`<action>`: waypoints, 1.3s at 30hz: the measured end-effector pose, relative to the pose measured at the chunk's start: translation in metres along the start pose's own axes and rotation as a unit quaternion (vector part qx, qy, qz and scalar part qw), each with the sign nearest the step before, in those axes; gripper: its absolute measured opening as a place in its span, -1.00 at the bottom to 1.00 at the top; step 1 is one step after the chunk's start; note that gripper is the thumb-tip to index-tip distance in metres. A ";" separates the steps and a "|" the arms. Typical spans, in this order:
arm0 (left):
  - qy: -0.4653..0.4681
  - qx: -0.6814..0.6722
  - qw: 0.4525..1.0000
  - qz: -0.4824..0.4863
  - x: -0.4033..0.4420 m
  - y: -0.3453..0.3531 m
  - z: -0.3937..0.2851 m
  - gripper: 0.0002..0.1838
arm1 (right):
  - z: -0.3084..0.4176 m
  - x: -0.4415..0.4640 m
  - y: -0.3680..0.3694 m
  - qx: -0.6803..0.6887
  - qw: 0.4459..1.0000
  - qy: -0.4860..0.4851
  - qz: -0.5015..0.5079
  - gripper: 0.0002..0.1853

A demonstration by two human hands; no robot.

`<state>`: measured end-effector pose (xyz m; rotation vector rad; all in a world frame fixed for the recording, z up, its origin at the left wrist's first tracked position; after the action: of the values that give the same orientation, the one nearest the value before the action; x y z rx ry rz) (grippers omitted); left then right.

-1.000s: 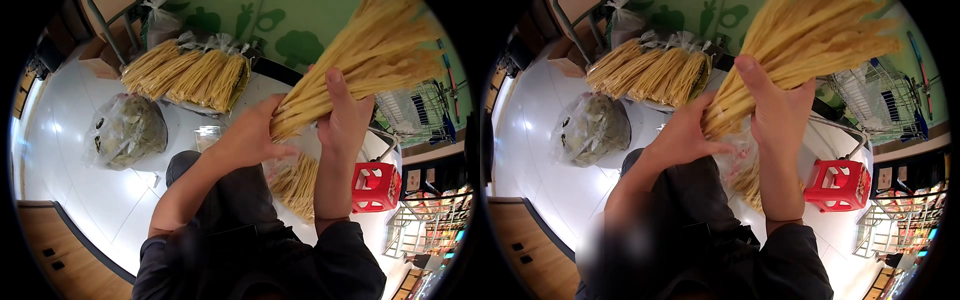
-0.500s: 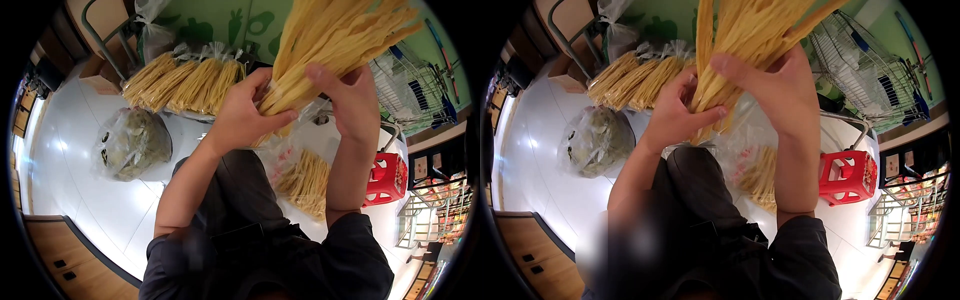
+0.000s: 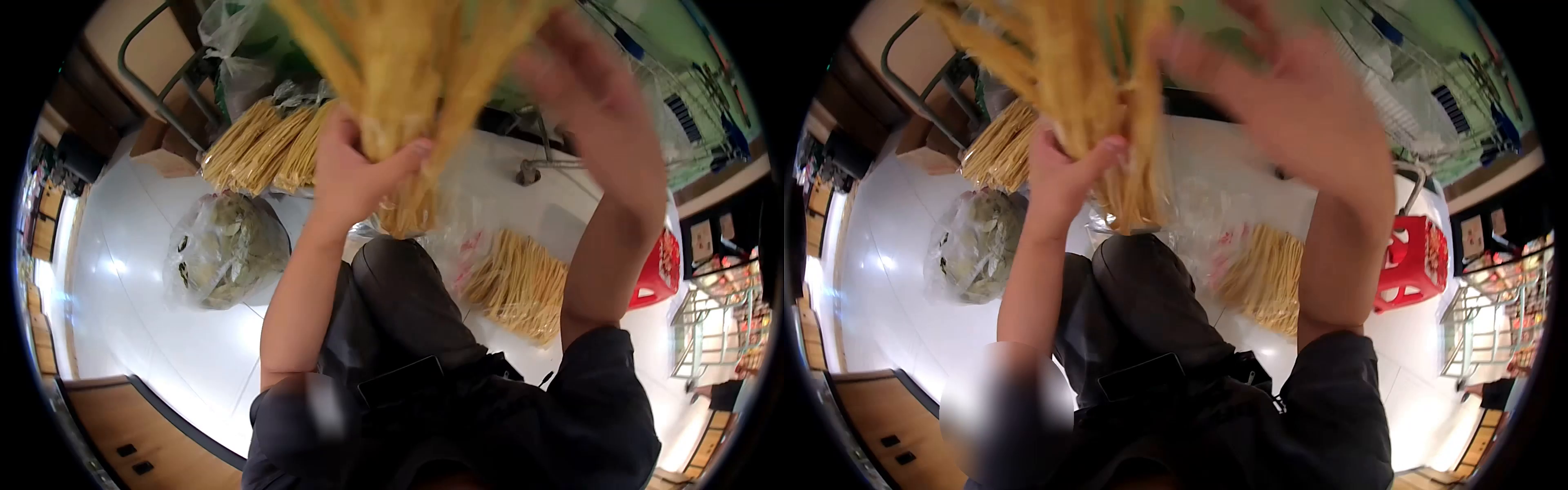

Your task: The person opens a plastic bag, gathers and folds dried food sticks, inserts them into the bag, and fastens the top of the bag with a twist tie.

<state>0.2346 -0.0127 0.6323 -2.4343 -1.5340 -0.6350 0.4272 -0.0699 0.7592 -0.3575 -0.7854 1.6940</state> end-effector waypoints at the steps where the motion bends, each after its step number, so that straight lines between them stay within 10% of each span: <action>1: -0.015 0.013 0.999 -0.034 -0.005 -0.006 0.003 -0.38 | 0.025 -0.006 -0.009 0.148 0.984 -0.044 -0.083 -0.27; 9: 0.072 -0.096 0.986 -0.115 -0.022 -0.031 0.015 -0.39 | -0.002 -0.045 -0.032 0.194 0.955 -0.179 -0.137 -0.45; 15: 0.097 -0.096 0.983 -0.123 -0.030 -0.045 0.017 -0.37 | -0.245 -0.117 0.058 0.251 0.943 0.214 0.052 -0.38; 16: 0.101 -0.084 0.985 -0.108 -0.030 -0.046 0.018 -0.36 | -0.280 -0.156 0.071 0.051 0.946 0.264 0.180 -0.34; 17: 0.106 -0.071 0.988 -0.092 -0.031 -0.046 0.019 -0.36 | -0.332 -0.205 0.102 0.066 0.861 0.463 0.202 -0.27; 21: 0.079 -0.042 0.990 -0.113 -0.038 -0.046 0.033 -0.38 | -0.426 -0.437 0.204 0.262 0.607 0.667 0.344 -0.02; 23: 0.090 -0.016 0.988 -0.127 -0.041 -0.046 0.041 -0.37 | -0.412 -0.506 0.252 0.425 0.523 0.660 0.332 -0.06; 26: 0.093 0.004 0.988 -0.127 -0.042 -0.040 0.039 -0.28 | -0.316 -0.465 0.268 0.574 0.736 0.316 0.173 -0.27; 39: 0.104 -0.015 0.993 -0.053 -0.032 -0.027 0.057 -0.26 | -0.292 -0.464 0.281 0.654 0.526 0.524 0.143 -0.33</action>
<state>0.2124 -0.0048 0.5650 -2.2357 -1.5855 -0.9061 0.5273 -0.4454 0.2816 -0.3137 1.5237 1.4749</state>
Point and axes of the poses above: each hand's wrist, its own x-axis towards the middle knuckle, its own y-axis out of the palm, z = x × y, the point moved 4 cm from there along x, towards the middle knuckle, and after that the axes turned 10 degrees about z, right-handed, at the moved point
